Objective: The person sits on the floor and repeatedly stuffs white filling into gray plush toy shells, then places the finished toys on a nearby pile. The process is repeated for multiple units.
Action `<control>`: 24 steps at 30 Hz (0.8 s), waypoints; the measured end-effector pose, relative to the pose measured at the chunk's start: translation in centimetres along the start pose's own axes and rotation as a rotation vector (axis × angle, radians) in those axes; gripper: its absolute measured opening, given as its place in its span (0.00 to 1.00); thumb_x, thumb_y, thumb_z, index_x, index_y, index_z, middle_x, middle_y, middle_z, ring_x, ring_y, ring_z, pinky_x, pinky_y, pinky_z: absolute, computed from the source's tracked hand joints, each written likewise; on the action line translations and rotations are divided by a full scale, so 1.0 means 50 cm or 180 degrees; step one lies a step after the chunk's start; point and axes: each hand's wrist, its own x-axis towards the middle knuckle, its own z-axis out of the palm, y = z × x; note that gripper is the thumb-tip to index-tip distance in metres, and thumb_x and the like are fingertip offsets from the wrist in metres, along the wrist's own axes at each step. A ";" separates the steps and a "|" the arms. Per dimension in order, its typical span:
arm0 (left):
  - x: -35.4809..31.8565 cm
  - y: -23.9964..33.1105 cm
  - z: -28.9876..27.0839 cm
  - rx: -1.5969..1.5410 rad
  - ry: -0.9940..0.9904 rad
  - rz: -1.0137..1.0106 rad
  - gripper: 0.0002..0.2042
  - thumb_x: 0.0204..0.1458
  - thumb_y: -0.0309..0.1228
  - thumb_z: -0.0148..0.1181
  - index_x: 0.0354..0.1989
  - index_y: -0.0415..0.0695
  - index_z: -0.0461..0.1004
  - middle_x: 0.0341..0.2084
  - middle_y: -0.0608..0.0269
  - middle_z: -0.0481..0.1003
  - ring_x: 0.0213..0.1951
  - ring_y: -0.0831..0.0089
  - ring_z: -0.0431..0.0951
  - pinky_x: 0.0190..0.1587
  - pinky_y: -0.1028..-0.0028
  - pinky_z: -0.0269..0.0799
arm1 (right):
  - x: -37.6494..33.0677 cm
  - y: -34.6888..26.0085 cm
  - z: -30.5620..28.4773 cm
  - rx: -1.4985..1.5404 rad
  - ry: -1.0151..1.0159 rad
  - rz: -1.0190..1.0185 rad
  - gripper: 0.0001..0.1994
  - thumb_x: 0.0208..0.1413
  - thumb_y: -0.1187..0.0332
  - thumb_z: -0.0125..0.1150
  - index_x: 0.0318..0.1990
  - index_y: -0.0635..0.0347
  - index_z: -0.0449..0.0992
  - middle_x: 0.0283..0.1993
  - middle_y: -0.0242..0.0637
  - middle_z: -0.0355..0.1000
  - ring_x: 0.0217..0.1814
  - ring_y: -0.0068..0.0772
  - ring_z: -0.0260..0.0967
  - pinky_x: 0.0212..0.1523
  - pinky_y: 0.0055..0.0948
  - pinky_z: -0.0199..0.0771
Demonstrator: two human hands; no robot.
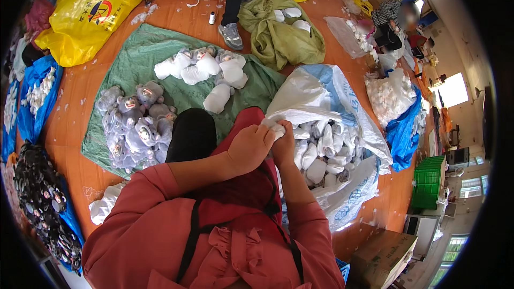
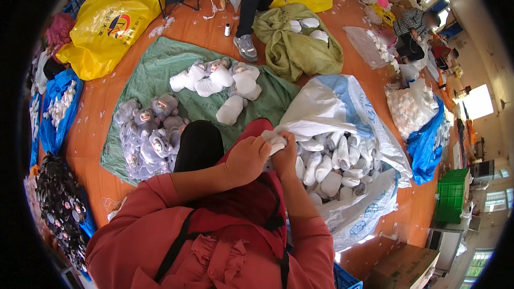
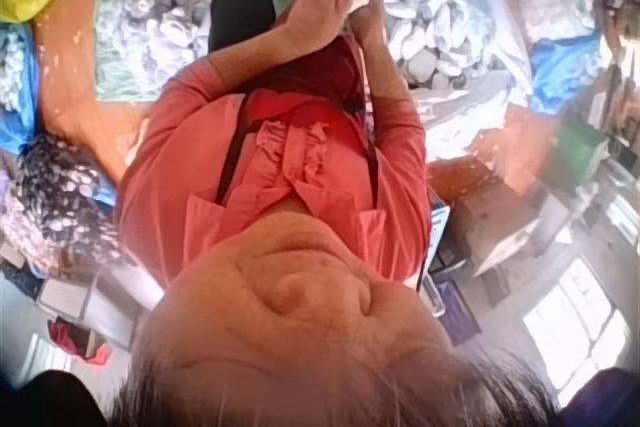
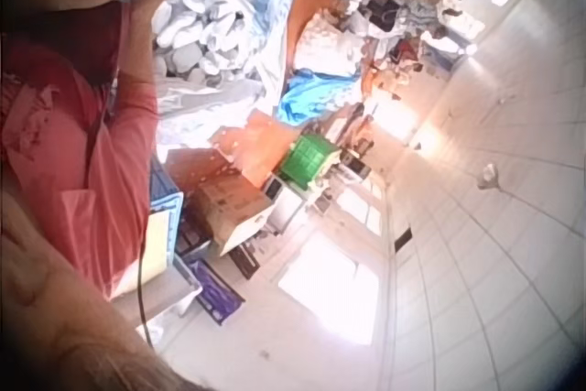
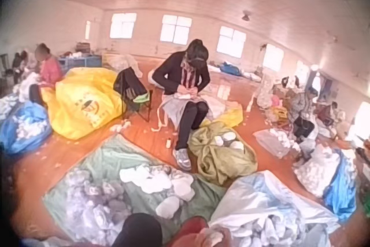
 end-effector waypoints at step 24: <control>0.001 -0.126 0.042 -0.0398 0.0653 -0.1186 0.16 0.45 0.22 0.54 0.46 0.42 0.68 0.34 0.52 0.68 0.37 0.51 0.71 0.38 0.58 0.68 | -0.120 -0.055 0.095 -0.0447 0.0585 -0.0916 0.19 0.43 0.79 0.64 0.46 0.58 0.72 0.47 0.45 0.69 0.46 0.49 0.66 0.48 0.38 0.67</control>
